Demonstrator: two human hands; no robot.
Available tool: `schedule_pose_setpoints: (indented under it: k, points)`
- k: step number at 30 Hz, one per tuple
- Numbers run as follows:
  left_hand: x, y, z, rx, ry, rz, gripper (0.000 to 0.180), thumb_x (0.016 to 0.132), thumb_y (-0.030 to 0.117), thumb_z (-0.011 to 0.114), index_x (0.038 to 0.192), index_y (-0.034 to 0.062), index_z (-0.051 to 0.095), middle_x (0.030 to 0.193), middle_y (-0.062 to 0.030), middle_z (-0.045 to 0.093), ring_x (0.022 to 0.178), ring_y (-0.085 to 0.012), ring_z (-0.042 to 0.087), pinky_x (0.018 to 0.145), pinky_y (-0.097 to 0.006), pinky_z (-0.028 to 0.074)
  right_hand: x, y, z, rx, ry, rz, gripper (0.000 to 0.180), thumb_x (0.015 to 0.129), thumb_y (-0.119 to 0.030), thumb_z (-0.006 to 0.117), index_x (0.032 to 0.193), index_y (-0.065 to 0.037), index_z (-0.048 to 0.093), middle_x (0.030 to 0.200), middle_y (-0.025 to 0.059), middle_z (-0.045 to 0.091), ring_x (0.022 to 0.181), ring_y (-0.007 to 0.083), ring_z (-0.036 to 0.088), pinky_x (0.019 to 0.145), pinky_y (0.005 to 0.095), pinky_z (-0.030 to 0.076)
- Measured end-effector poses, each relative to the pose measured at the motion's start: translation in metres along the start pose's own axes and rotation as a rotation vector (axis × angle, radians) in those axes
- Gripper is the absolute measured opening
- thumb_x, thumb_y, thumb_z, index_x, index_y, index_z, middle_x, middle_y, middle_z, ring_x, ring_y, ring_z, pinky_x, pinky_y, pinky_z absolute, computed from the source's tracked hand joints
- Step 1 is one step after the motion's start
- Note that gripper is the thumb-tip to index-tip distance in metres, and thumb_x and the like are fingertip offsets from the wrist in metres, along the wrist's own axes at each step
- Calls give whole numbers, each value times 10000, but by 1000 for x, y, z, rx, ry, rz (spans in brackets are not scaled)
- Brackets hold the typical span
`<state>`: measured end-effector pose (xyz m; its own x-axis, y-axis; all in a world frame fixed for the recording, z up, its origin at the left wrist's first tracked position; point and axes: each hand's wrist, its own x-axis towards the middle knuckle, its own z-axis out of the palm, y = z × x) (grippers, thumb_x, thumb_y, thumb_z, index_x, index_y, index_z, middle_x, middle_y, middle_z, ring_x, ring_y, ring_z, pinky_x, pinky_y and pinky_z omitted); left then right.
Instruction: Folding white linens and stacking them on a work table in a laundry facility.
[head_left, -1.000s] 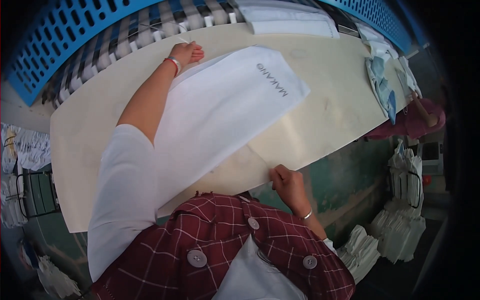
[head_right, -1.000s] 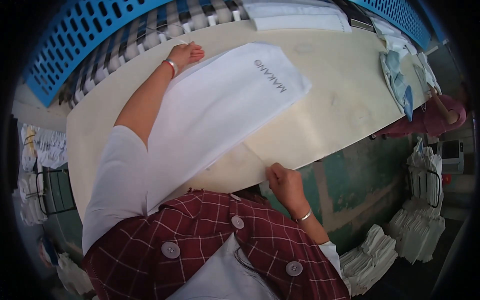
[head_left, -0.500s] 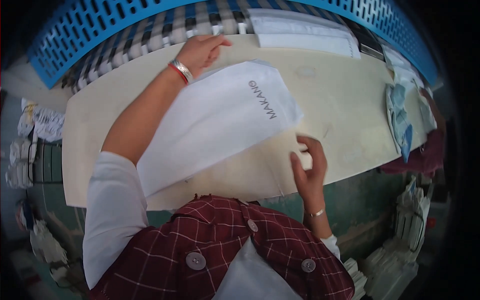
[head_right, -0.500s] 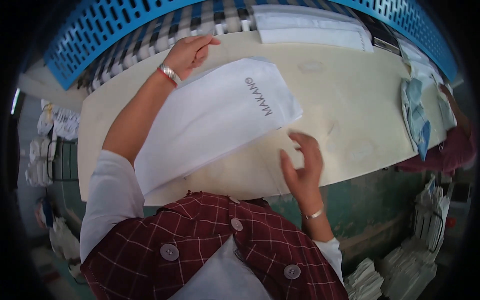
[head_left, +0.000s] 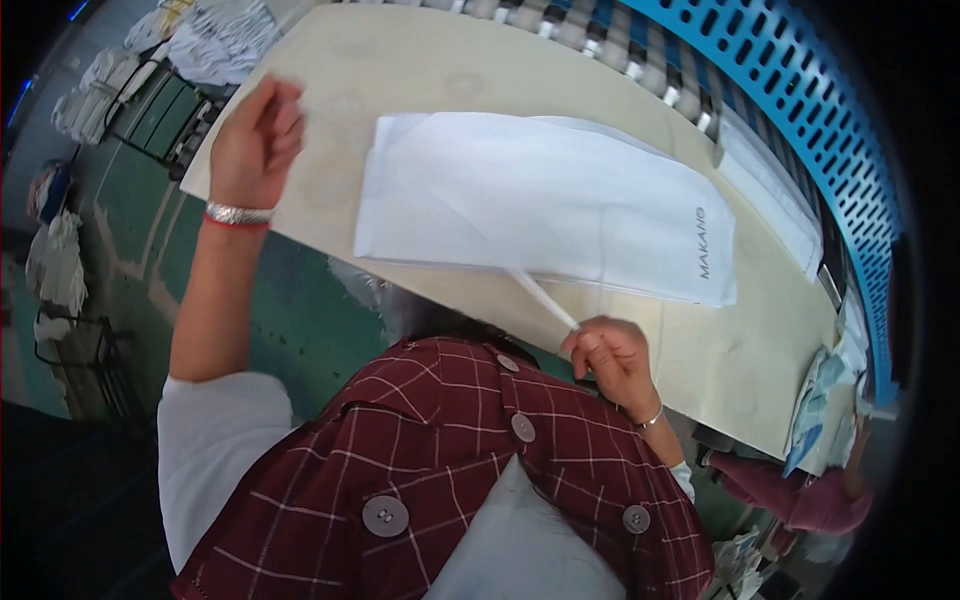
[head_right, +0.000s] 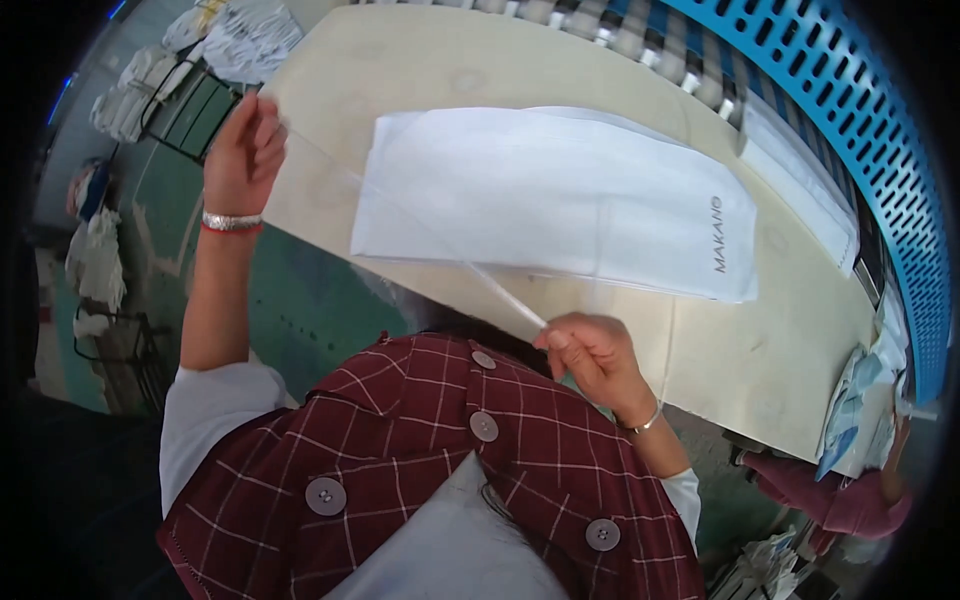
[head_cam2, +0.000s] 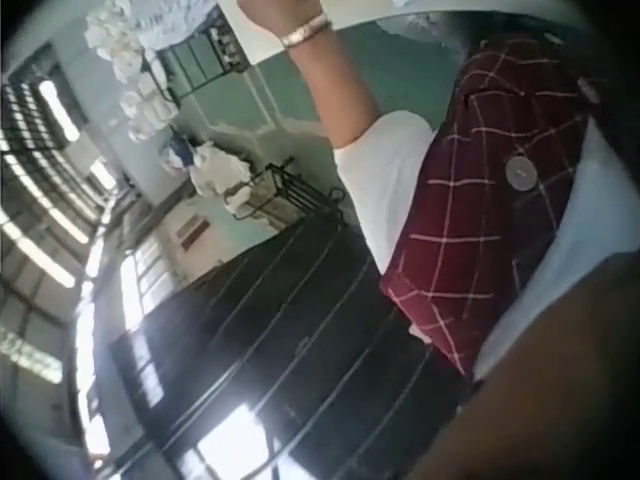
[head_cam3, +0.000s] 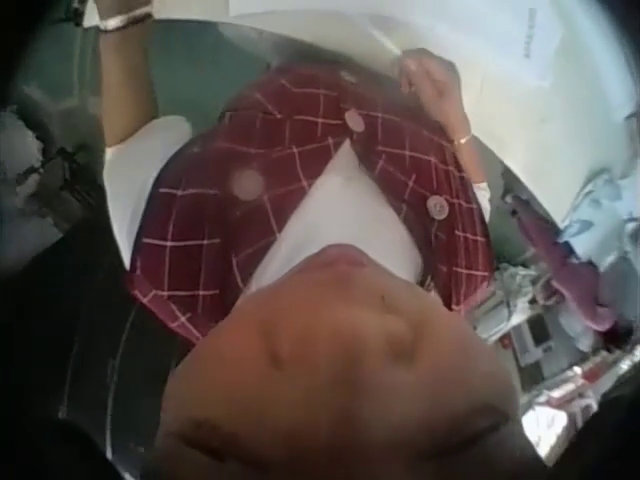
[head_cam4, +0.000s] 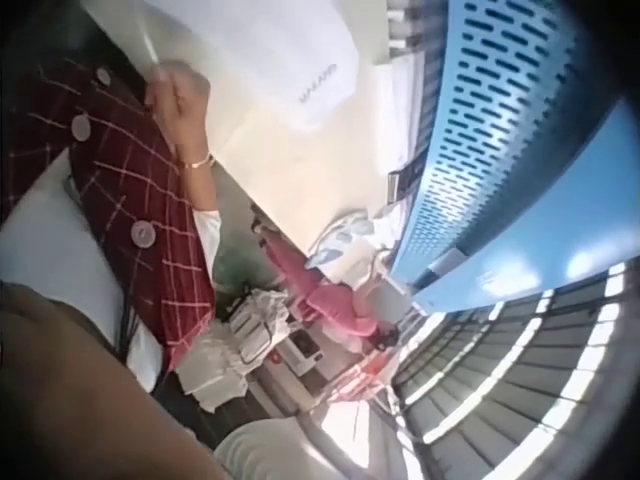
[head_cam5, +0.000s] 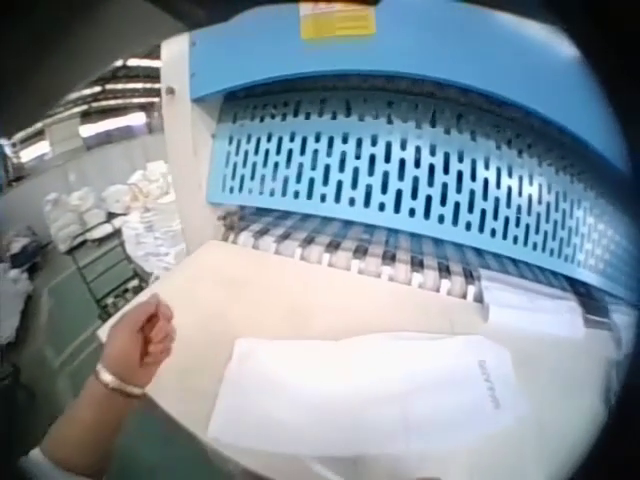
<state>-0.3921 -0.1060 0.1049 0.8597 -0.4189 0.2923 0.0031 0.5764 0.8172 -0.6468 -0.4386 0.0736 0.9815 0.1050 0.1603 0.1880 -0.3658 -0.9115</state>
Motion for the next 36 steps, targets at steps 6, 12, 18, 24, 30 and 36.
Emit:
schedule_pose_setpoints:
  k: [6, 12, 18, 24, 30, 36]
  points:
    - [-55, -76, -97, -9, 518, -377, 274, 981, 206, 407, 940, -30, 540, 778, -75, 608, 657, -142, 603, 520, -193, 498, -52, 119, -6, -269, -254, 135, 112, 883, -114, 570, 915, -26, 632, 698, 118, 620, 530, 177, 525, 548, 308, 444]
    - [3, -131, -62, 139, 329, -456, 307, 990, 179, 351, 1001, -93, 494, 1018, -259, 610, 1029, -343, 601, 956, -387, 488, -83, 136, 33, -387, -96, 376, 164, 860, -183, 588, 851, -22, 614, 726, 203, 593, 551, 301, 554, 547, 381, 444]
    - [188, -168, -22, 358, 47, -471, 316, 990, 213, 377, 996, -61, 534, 1038, -232, 623, 1023, -285, 614, 928, -354, 498, -15, 65, 60, -408, 208, 411, 212, 863, -188, 574, 746, -12, 567, 671, 213, 551, 605, 381, 570, 535, 419, 434]
    - [237, -217, -2, 682, -227, -613, 305, 973, 257, 425, 936, -1, 583, 932, -183, 669, 843, -287, 670, 849, -330, 526, -35, 25, 53, -717, 287, 448, 156, 836, -173, 608, 750, -43, 603, 665, 175, 577, 593, 350, 574, 544, 403, 460]
    - [182, -189, 45, 1605, -251, 214, 250, 879, 292, 556, 949, 53, 583, 748, -132, 650, 703, -337, 629, 651, -426, 500, -55, -10, -76, -1161, 809, 193, 268, 783, -185, 667, 1010, -46, 636, 1038, 139, 628, 959, 326, 584, 798, 412, 456]
    - [74, -184, 86, 1424, -617, 489, 283, 797, 156, 629, 1050, 40, 575, 1125, -169, 575, 1051, -343, 531, 899, -417, 439, -54, 30, -124, -1184, 727, 193, 366, 794, -124, 641, 1147, -44, 592, 1205, 150, 572, 1072, 340, 541, 902, 392, 413]
